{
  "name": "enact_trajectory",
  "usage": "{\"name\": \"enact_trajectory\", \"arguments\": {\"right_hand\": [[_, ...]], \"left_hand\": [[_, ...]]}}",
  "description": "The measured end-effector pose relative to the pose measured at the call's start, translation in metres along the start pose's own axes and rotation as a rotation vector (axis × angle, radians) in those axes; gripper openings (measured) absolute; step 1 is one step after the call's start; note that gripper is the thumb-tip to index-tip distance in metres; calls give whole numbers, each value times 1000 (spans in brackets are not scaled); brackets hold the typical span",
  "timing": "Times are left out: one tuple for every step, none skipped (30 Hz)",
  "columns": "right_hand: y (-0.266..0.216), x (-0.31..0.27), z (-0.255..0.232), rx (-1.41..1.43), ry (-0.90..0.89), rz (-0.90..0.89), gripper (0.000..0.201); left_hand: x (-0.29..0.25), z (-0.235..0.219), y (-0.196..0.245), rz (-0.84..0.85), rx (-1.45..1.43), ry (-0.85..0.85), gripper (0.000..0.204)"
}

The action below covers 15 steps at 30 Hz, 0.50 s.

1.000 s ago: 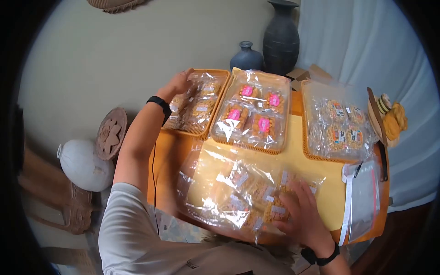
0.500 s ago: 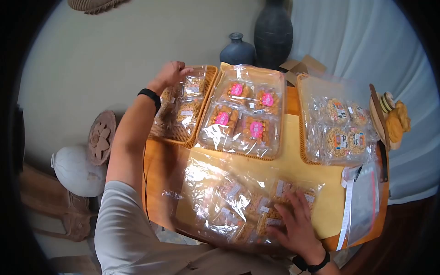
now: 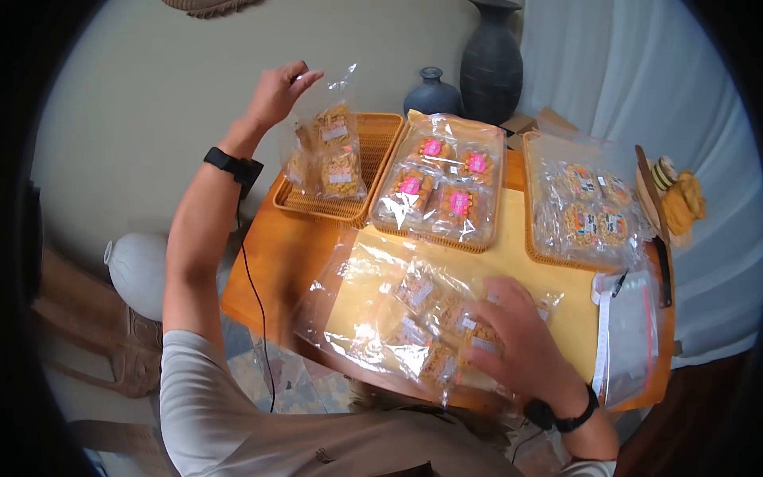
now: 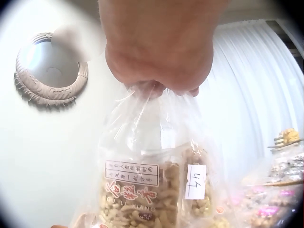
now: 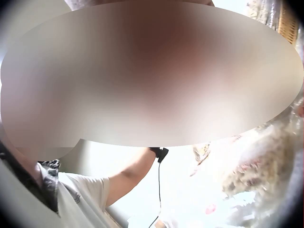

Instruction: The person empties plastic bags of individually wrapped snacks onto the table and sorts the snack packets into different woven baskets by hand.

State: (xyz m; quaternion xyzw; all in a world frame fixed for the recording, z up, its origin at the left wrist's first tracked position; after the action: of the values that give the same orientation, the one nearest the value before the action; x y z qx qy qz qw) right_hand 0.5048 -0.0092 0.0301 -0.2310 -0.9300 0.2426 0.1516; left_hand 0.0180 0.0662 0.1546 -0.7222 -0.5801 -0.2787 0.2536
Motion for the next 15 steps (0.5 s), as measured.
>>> {"name": "enact_trajectory", "arguments": {"right_hand": [[-7,11,-5,49,28,-18,60],[-12,22,-11,97,60,-36,60],[-16,35,-14,95,64,-39,60],[-17,48,-15,142,66,-52,60],[-18,62,-16,188,69,-65,59],[-18,76,-17,185,73,-66,59],[-17,90,-16,276,98,-29,63],[-15,102,-12,373,116,13,68],[-15,113,-7,380,103,17,68],[-14,124,-5,482,154,27,73],[-13,131,-6,581,210,34,78],[-17,133,-8,581,204,30,78],[-19,134,-7,838,153,46,81],[-22,135,-6,1092,99,63,83],[-22,132,-4,1092,92,59,83]], "left_hand": [[2,-9,7,-1,3,3,35],[6,-20,13,-18,0,28,35],[11,-30,21,-34,-4,53,35],[16,-39,31,-30,-1,57,35],[21,-49,44,11,38,75,35],[26,-59,59,50,77,93,35],[31,-68,74,50,78,93,35],[36,-77,92,115,106,104,35],[38,-85,111,173,132,115,35],[42,-97,131,164,132,109,35],[46,-108,153,167,139,61,28],[48,-111,168,169,146,13,21],[46,-109,175,160,150,11,21],[45,-106,181,167,180,-39,18],[44,-102,187,177,211,-90,15]]}}
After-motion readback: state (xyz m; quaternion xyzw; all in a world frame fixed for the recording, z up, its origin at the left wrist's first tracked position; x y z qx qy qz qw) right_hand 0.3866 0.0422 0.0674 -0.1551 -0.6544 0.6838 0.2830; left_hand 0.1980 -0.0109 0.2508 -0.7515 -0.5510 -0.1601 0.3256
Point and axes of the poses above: each hand's wrist, its own x-axis towards the middle knuckle, its own z-axis out of the palm, y = z × x, the point moved 4 cm from there along x, towards the middle knuckle, and after that the axes turned 4 degrees about z, right-handed, at the moved point
